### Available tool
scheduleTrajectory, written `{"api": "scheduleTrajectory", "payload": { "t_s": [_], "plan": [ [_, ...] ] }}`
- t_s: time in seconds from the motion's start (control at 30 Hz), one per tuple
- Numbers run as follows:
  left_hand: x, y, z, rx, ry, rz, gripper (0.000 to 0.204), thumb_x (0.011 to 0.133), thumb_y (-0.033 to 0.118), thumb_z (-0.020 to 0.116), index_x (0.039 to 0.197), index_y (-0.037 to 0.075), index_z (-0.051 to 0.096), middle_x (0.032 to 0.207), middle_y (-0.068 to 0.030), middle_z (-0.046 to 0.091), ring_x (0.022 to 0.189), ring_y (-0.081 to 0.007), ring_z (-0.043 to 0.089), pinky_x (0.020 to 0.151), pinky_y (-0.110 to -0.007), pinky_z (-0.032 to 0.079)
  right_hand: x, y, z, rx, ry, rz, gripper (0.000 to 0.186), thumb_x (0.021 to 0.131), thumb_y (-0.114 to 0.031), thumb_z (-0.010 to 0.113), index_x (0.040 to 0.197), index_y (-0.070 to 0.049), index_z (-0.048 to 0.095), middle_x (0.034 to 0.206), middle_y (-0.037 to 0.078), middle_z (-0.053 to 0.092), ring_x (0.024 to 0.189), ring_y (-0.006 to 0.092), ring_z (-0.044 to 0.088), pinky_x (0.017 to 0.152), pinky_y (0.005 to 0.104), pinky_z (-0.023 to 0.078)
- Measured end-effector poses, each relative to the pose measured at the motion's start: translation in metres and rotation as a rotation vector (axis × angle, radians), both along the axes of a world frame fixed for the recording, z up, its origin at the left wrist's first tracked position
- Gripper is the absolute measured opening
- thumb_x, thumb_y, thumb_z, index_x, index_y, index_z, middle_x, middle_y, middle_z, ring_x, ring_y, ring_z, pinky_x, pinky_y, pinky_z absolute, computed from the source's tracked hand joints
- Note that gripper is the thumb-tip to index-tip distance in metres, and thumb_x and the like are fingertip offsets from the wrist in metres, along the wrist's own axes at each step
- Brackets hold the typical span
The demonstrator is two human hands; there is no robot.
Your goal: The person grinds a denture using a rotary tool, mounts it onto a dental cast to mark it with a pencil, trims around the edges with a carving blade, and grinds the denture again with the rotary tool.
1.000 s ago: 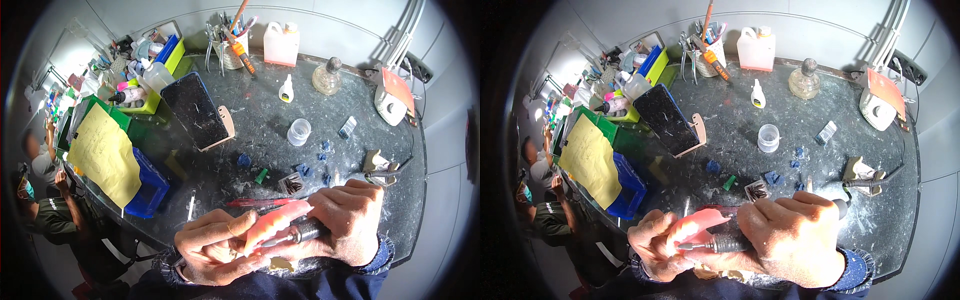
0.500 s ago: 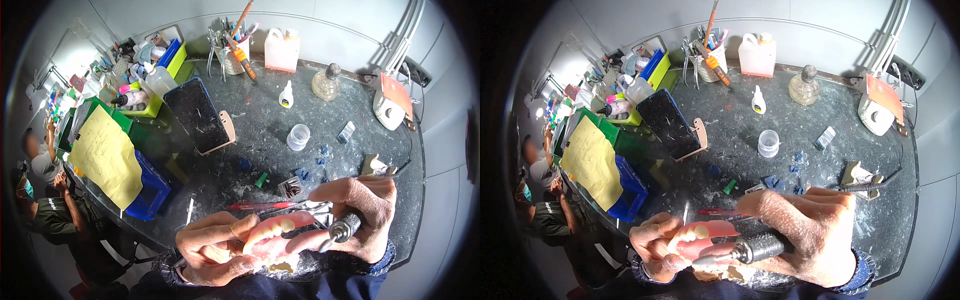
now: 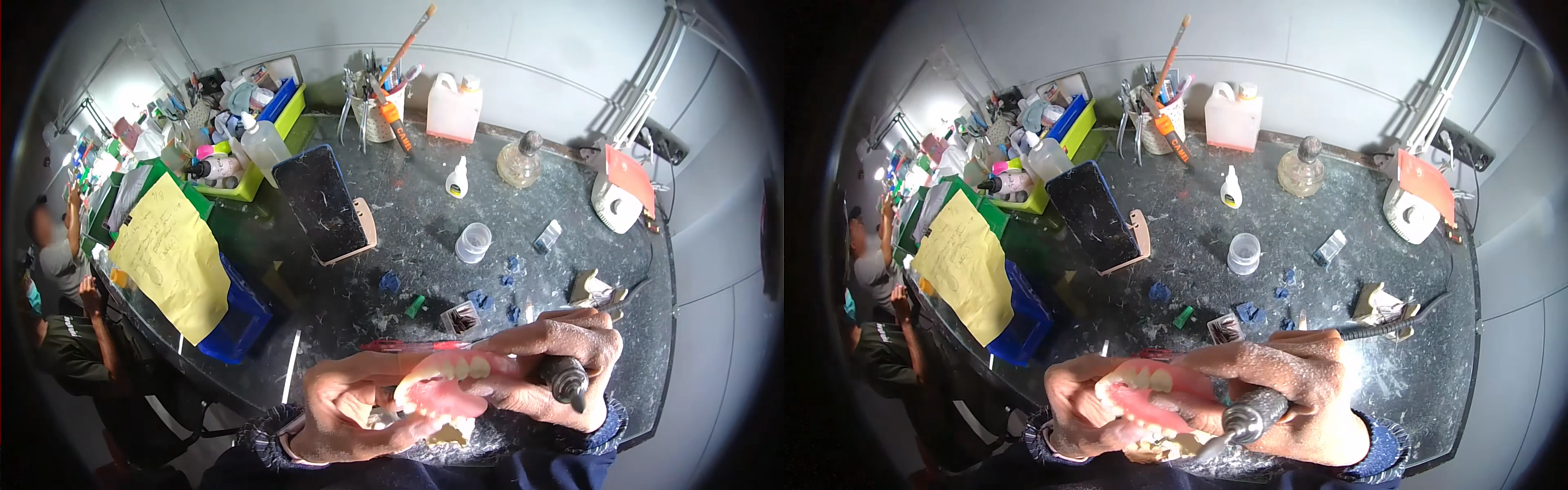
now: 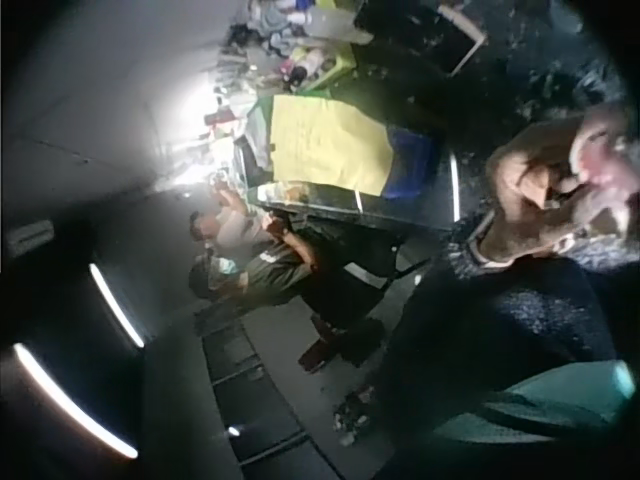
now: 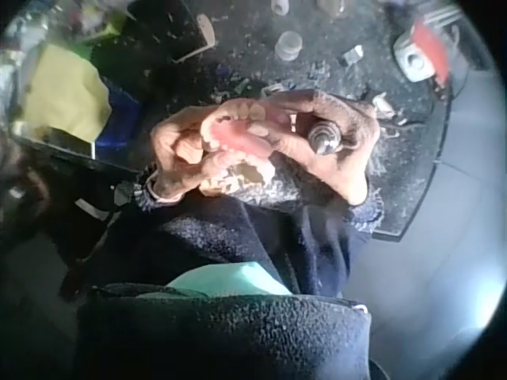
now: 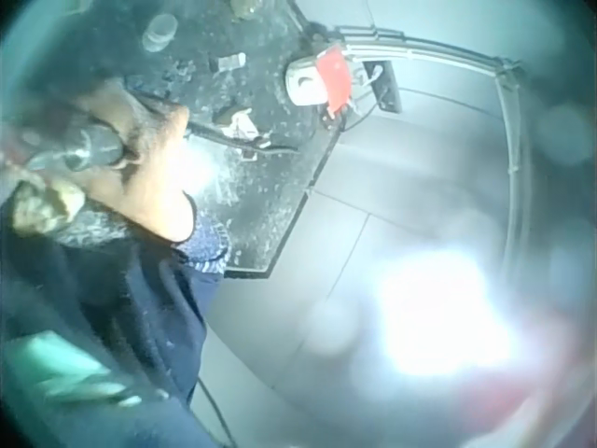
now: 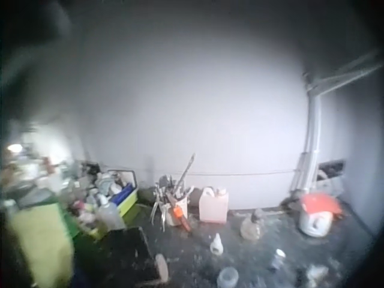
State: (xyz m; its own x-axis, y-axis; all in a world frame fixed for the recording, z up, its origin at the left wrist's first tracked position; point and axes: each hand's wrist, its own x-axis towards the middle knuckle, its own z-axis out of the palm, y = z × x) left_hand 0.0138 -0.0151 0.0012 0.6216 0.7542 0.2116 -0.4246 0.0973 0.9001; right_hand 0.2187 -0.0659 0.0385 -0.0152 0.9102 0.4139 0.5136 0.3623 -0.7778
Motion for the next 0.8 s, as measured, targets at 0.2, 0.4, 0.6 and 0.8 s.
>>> {"api": "scheduleTrajectory", "payload": {
  "t_s": [0.2, 0.4, 0.6, 0.8],
  "plan": [
    [-0.011, 0.002, 0.004, 0.153, -0.013, 0.152, 0.039, 0.073, 0.001, 0.072, 0.106, -0.012, 0.058, 0.093, -0.0214, 0.063, 0.083, -0.0222, 0.066, 0.070, -0.029, 0.056, -0.008, -0.002, -0.004, 0.017, -0.037, 0.024, 0.023, 0.061, -0.019, 0.080, 0.074, -0.003, 0.071, 0.062, 0.008, 0.067, 0.042, 0.0129, 0.057, 0.043, 0.0231, 0.041],
    [-0.015, 0.006, 0.001, 0.302, 0.020, 0.169, 0.040, 0.061, 0.003, 0.082, 0.096, -0.006, 0.065, 0.085, -0.0156, 0.064, 0.074, -0.0195, 0.065, 0.063, -0.028, 0.055, -0.008, -0.003, -0.001, 0.054, -0.232, -0.034, 0.037, 0.057, -0.038, 0.083, 0.070, -0.005, 0.069, 0.054, 0.003, 0.060, 0.042, 0.0125, 0.054, 0.044, 0.0247, 0.038],
    [-0.004, 0.001, -0.014, 1.091, 0.028, 0.524, 0.038, 0.063, 0.013, 0.083, 0.088, 0.005, 0.056, 0.075, 0.0019, 0.055, 0.076, -0.0148, 0.061, 0.049, -0.020, 0.043, 0.007, 0.005, -0.022, 0.289, -0.364, -0.058, 0.068, 0.058, -0.076, 0.062, 0.055, -0.008, 0.058, 0.045, -0.002, 0.047, 0.040, 0.0150, 0.051, 0.044, 0.0266, 0.034],
    [0.026, -0.018, -0.027, 1.173, 0.055, 1.146, 0.032, 0.070, 0.027, 0.074, 0.092, 0.012, 0.056, 0.077, 0.0060, 0.047, 0.076, -0.0108, 0.054, 0.064, -0.016, 0.045, 0.007, 0.011, -0.029, 0.279, -0.358, 0.019, 0.068, 0.068, -0.075, 0.052, 0.056, -0.009, 0.060, 0.048, 0.000, 0.053, 0.044, 0.0158, 0.054, 0.047, 0.0266, 0.038]
  ]
}}
